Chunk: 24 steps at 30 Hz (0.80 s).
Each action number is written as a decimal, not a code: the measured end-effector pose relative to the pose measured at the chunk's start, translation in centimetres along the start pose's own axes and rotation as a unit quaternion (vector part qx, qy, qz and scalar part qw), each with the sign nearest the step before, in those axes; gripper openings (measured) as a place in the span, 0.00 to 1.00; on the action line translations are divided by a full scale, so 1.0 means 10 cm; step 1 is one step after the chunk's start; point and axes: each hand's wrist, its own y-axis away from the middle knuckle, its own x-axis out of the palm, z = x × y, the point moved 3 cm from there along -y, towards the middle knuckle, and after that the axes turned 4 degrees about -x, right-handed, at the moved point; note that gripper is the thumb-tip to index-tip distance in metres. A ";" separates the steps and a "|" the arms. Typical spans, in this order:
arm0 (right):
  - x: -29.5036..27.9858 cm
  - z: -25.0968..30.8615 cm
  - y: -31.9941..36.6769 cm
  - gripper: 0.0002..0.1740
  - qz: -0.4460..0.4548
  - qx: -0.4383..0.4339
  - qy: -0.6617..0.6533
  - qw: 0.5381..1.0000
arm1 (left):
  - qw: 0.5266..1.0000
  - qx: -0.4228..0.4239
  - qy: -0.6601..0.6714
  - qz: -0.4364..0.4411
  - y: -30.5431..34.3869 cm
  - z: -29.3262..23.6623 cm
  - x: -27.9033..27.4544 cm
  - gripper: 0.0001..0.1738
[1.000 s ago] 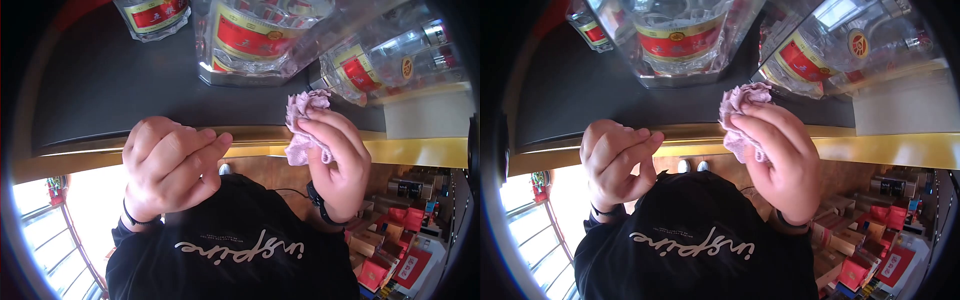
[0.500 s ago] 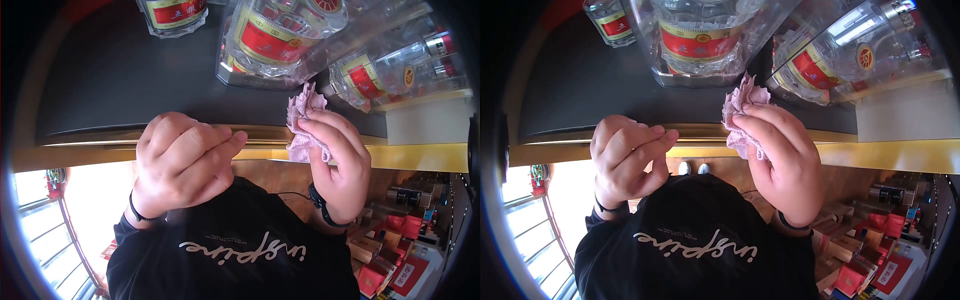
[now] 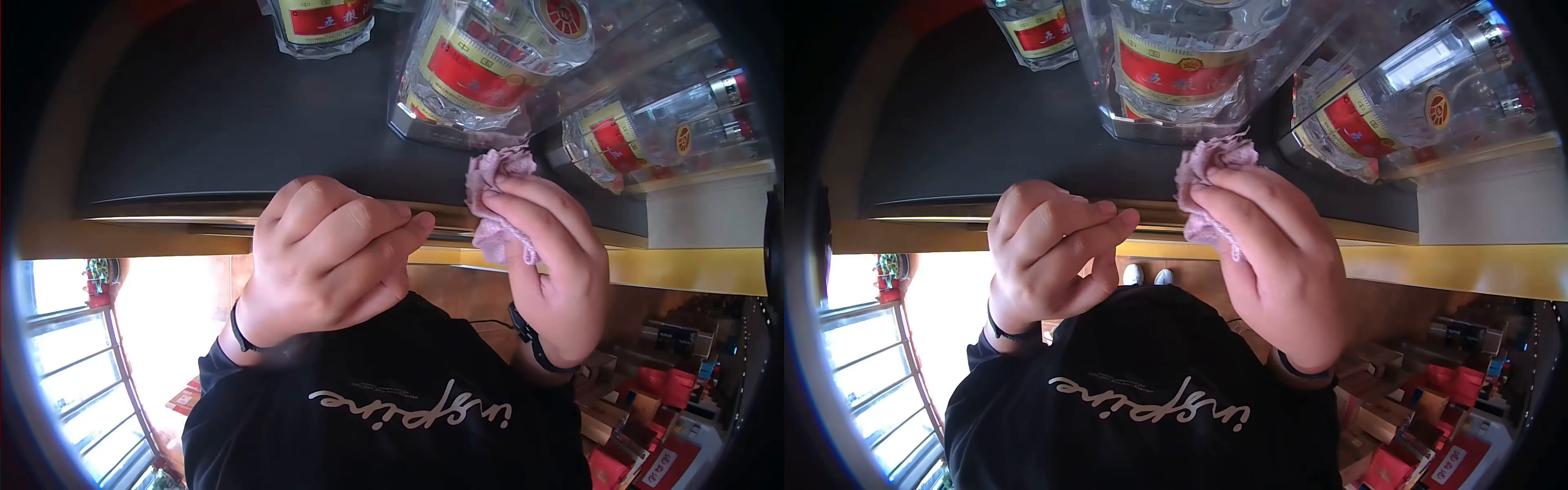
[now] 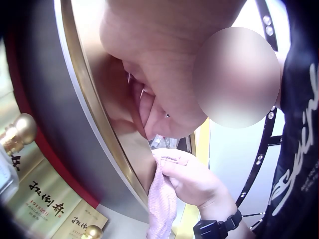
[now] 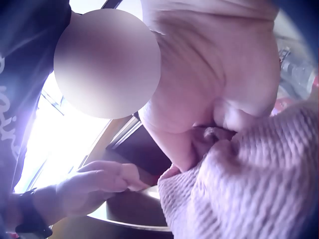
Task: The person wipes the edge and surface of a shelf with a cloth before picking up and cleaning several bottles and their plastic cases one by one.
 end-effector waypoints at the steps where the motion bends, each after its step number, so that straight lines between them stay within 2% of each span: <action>1: 0.02 0.02 -0.03 0.23 0.005 -0.004 -0.003 1.000 | 1.000 0.000 0.001 0.000 -0.01 0.00 -0.01 0.19; 4: -0.03 -0.03 0.03 0.24 0.015 0.008 -0.030 0.999 | 1.000 0.007 0.001 -0.004 0.01 0.02 0.01 0.20; 10: -0.08 -0.09 0.09 0.30 0.017 -0.026 -0.017 0.999 | 1.000 0.008 -0.003 0.002 0.02 0.01 -0.02 0.22; 12: 0.01 -0.01 -0.03 0.30 0.035 -0.049 -0.043 0.997 | 1.000 -0.008 -0.002 0.017 0.00 -0.02 -0.05 0.24; 23: 0.00 0.04 0.06 0.28 0.027 -0.026 -0.061 0.997 | 0.996 -0.015 -0.042 0.082 0.07 -0.13 -0.13 0.31; 24: 0.06 0.08 0.01 0.29 0.025 -0.054 -0.070 0.996 | 0.995 -0.014 -0.053 0.086 0.09 -0.15 -0.13 0.32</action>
